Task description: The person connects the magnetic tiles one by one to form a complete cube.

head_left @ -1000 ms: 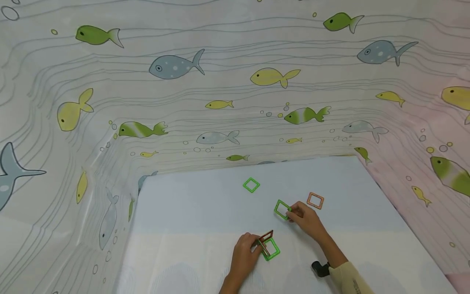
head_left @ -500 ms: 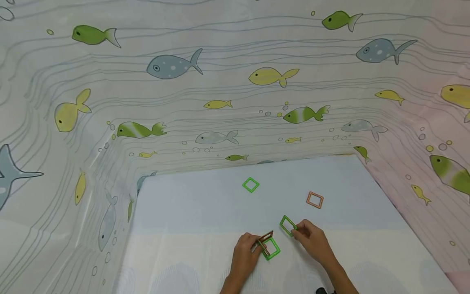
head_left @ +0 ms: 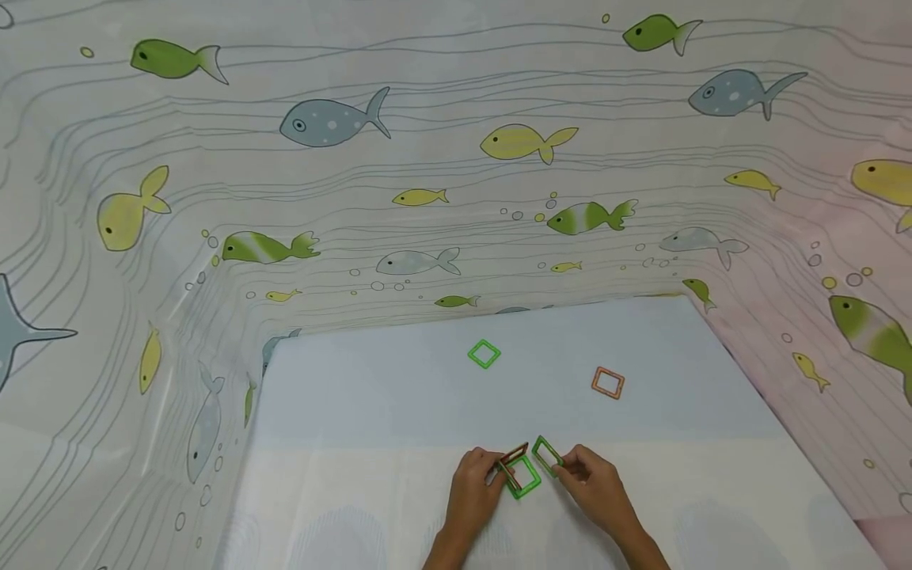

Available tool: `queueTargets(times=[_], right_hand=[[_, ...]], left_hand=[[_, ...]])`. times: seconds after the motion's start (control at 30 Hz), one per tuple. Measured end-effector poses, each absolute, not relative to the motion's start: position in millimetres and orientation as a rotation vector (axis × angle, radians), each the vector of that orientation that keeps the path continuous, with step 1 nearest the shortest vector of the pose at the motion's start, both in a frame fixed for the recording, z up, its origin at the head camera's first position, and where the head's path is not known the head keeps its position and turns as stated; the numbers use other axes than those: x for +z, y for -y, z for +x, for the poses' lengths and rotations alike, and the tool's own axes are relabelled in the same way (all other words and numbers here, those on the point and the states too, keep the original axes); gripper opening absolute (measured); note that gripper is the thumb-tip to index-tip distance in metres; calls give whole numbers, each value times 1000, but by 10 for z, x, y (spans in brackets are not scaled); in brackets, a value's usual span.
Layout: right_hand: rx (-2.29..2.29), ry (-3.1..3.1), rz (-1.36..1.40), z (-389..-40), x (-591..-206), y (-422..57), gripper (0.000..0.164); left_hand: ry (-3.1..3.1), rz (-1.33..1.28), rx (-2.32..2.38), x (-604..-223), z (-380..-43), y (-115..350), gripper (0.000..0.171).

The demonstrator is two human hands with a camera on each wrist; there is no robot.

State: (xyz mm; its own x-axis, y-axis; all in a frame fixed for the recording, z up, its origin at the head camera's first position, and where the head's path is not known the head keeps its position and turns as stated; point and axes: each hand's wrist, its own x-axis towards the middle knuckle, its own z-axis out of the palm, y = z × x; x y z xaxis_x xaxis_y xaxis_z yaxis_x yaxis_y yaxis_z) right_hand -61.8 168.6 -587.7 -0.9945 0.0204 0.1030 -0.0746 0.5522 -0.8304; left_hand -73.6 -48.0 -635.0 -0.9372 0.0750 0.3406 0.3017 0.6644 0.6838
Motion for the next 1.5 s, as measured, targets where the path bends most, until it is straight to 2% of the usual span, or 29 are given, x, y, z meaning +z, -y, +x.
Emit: queueTargets(times=[0.83, 1.27, 1.5], right_hand=[[1389, 2636, 242, -610, -6005, -1573, 34], [1447, 2726, 280, -632, -5994, -1566, 21], [1295, 2924, 325, -751, -5999, -1556, 19]], left_hand=[[2599, -337, -1148, -6331, -719, 482, 16], [2612, -371, -1082, -6324, -718, 502, 16], [2612, -411, -1103, -6330, -712, 491, 21]])
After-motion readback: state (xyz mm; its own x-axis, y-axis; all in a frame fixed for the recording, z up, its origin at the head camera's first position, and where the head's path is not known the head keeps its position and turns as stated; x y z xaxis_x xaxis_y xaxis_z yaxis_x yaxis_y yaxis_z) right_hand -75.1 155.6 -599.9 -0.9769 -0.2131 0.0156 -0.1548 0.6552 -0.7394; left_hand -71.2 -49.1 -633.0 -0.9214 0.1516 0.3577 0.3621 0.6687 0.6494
